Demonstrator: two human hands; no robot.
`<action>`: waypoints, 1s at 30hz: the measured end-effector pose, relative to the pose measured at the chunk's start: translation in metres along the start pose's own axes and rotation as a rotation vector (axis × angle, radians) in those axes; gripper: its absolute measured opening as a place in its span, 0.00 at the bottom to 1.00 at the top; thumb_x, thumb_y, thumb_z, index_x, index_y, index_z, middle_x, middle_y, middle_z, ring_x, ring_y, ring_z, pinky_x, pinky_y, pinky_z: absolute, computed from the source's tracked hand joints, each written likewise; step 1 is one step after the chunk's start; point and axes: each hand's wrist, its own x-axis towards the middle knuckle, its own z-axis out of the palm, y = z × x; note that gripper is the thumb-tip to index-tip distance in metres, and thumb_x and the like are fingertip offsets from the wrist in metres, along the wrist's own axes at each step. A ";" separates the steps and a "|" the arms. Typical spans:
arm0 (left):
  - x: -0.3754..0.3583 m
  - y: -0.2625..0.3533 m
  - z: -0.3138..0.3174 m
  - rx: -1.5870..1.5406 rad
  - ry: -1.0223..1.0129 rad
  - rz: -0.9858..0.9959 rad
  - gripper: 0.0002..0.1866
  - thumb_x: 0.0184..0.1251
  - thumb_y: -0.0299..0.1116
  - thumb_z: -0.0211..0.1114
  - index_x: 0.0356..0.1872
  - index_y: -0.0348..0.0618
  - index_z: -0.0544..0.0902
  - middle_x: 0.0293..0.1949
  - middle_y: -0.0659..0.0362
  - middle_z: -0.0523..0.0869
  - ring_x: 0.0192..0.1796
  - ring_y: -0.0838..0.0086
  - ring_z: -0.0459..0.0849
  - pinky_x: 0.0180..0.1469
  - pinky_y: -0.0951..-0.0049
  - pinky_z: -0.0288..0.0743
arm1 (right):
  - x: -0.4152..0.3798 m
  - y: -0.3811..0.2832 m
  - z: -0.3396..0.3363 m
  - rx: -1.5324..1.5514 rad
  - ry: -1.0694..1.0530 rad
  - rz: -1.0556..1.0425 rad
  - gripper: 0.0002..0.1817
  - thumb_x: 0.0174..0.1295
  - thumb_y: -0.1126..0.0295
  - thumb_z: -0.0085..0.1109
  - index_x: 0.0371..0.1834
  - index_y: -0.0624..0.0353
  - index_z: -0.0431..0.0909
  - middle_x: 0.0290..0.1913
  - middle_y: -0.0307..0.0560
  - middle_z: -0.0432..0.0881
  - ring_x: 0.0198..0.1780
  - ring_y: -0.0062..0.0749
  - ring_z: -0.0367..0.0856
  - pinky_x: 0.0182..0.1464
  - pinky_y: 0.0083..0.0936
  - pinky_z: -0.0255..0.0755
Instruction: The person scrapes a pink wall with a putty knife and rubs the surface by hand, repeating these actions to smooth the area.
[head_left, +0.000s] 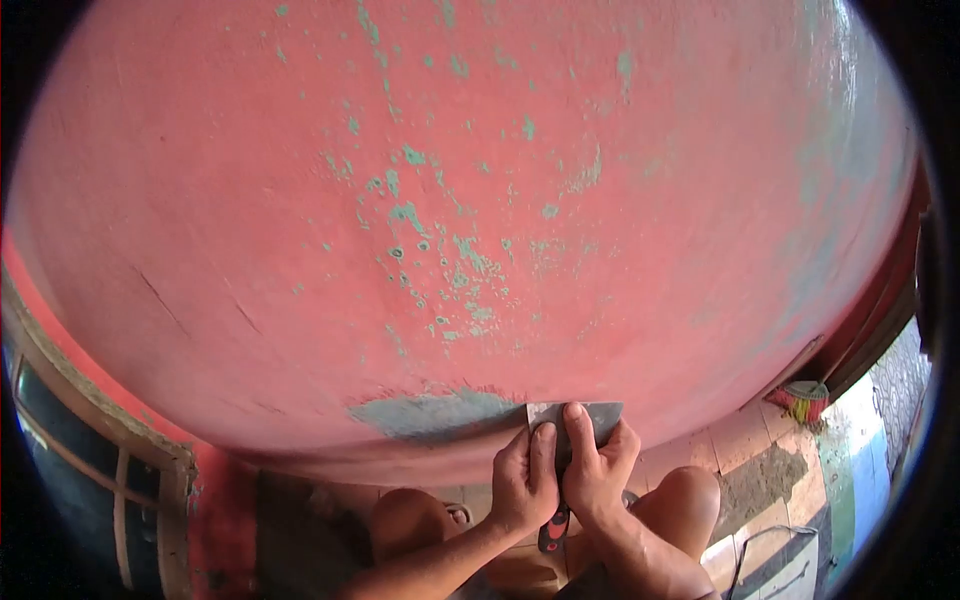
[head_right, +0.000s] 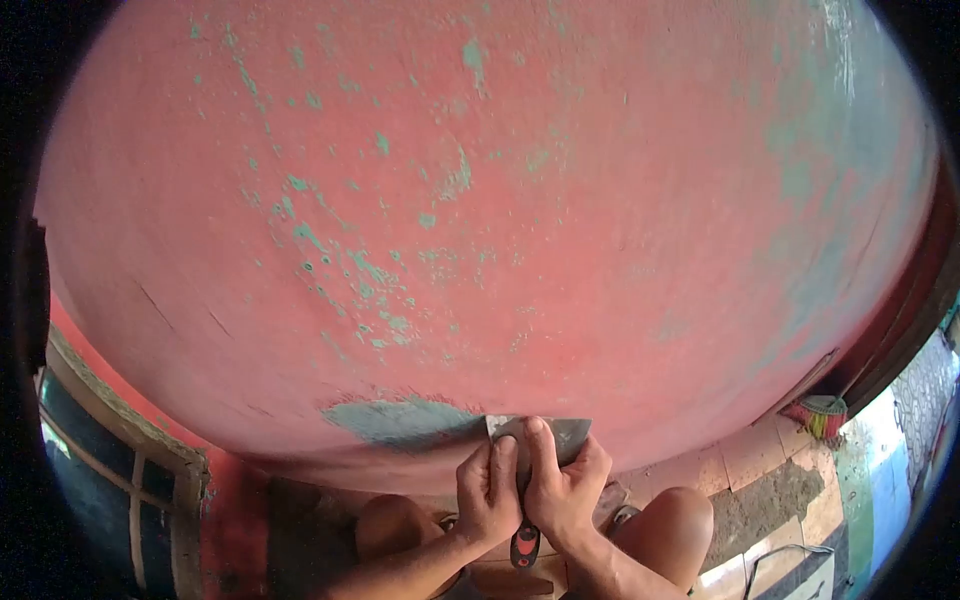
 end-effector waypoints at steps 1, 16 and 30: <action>0.002 0.001 -0.006 0.096 -0.033 0.008 0.16 0.82 0.35 0.51 0.33 0.34 0.76 0.27 0.61 0.77 0.34 0.83 0.70 0.33 0.74 0.68 | 0.005 -0.004 -0.001 -0.109 -0.018 -0.036 0.15 0.68 0.67 0.64 0.31 0.71 0.80 0.25 0.37 0.82 0.31 0.15 0.73 0.32 0.22 0.71; 0.001 0.003 -0.004 0.023 -0.018 0.005 0.15 0.82 0.33 0.51 0.37 0.33 0.77 0.28 0.61 0.77 0.35 0.82 0.71 0.36 0.73 0.71 | 0.000 -0.008 0.004 -0.040 -0.022 -0.001 0.13 0.69 0.67 0.63 0.30 0.66 0.80 0.27 0.32 0.79 0.30 0.13 0.71 0.31 0.19 0.67; 0.001 0.001 -0.005 0.004 0.012 0.016 0.15 0.83 0.33 0.51 0.34 0.35 0.77 0.28 0.64 0.76 0.36 0.85 0.69 0.35 0.77 0.69 | -0.005 -0.009 0.003 -0.071 0.001 0.022 0.12 0.68 0.69 0.65 0.33 0.70 0.81 0.29 0.37 0.83 0.32 0.14 0.73 0.33 0.20 0.71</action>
